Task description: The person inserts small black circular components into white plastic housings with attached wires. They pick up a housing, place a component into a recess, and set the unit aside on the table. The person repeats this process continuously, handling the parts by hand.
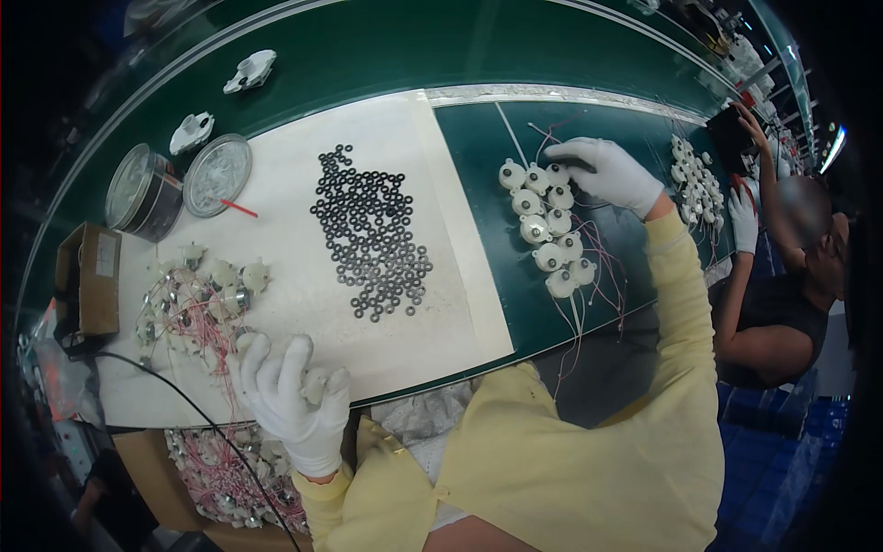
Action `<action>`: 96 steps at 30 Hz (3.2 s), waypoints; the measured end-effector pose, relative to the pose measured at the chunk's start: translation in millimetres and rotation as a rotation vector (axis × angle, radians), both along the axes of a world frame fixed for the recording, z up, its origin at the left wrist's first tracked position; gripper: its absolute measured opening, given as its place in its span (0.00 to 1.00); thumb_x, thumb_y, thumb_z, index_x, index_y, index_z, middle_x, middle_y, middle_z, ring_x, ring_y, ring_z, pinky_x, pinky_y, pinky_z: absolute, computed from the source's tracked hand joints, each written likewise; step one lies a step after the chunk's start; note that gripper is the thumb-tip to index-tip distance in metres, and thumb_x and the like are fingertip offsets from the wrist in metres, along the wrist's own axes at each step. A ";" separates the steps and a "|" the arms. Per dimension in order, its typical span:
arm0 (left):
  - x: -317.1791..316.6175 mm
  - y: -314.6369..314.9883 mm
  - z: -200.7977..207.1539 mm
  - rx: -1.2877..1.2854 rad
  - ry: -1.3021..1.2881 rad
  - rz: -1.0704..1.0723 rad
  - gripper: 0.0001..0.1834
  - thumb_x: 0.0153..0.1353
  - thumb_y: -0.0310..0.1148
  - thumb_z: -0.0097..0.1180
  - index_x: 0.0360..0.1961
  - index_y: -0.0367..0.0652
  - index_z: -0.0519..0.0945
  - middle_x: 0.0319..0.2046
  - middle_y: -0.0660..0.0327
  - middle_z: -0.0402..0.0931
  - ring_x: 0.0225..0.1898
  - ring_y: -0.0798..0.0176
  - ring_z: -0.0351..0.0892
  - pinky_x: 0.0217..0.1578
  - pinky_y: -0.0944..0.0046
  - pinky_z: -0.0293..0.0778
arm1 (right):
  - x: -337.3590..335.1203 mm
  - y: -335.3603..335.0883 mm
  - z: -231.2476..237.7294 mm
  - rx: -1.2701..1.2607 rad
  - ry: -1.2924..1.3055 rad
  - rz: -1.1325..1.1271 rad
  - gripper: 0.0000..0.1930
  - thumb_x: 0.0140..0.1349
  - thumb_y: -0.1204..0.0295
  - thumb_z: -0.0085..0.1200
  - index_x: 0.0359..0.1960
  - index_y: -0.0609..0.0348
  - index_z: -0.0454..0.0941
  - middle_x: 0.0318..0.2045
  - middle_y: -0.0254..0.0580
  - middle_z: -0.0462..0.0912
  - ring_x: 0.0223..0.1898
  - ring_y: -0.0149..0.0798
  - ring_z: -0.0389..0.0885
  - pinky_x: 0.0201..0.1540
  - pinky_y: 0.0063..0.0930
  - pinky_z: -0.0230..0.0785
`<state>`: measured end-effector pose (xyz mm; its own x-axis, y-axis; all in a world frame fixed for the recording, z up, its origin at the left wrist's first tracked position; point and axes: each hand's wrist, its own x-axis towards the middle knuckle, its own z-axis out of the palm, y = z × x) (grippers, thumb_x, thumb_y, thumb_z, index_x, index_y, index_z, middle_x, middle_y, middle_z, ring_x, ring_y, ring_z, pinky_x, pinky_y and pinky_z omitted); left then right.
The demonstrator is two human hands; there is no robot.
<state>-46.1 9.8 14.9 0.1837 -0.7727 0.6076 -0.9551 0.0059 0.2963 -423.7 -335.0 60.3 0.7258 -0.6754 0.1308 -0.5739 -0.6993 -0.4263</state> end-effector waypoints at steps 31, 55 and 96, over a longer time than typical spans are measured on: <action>6.6 -39.2 7.0 0.156 -0.085 0.074 0.15 0.58 0.36 0.71 0.45 0.47 0.86 0.34 0.60 0.80 0.48 0.50 0.81 0.62 0.42 0.70 | 126.3 159.0 38.0 1.063 0.049 -0.293 0.25 0.78 0.51 0.53 0.57 0.63 0.81 0.26 0.31 0.80 0.22 0.23 0.72 0.25 0.18 0.61; 9.2 -32.2 -14.4 0.030 0.013 0.064 0.19 0.57 0.36 0.72 0.49 0.45 0.86 0.36 0.59 0.80 0.49 0.50 0.81 0.64 0.39 0.68 | 115.5 175.9 42.0 1.047 0.288 -0.322 0.30 0.77 0.63 0.57 0.74 0.67 0.66 0.36 0.33 0.83 0.30 0.23 0.76 0.34 0.17 0.68; 11.7 -31.6 -22.5 -0.074 -0.014 0.038 0.15 0.56 0.36 0.72 0.43 0.44 0.88 0.33 0.60 0.83 0.43 0.49 0.83 0.56 0.46 0.73 | 89.2 226.4 -16.8 0.549 -0.044 -0.269 0.17 0.72 0.77 0.57 0.61 0.64 0.74 0.39 0.37 0.87 0.32 0.22 0.82 0.38 0.20 0.75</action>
<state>-34.4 -21.8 -7.6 0.2037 -0.7181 0.6655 -0.9590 -0.0094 0.2833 -334.5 -108.6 43.5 0.5222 -0.8114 -0.2625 -0.6735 -0.2035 -0.7106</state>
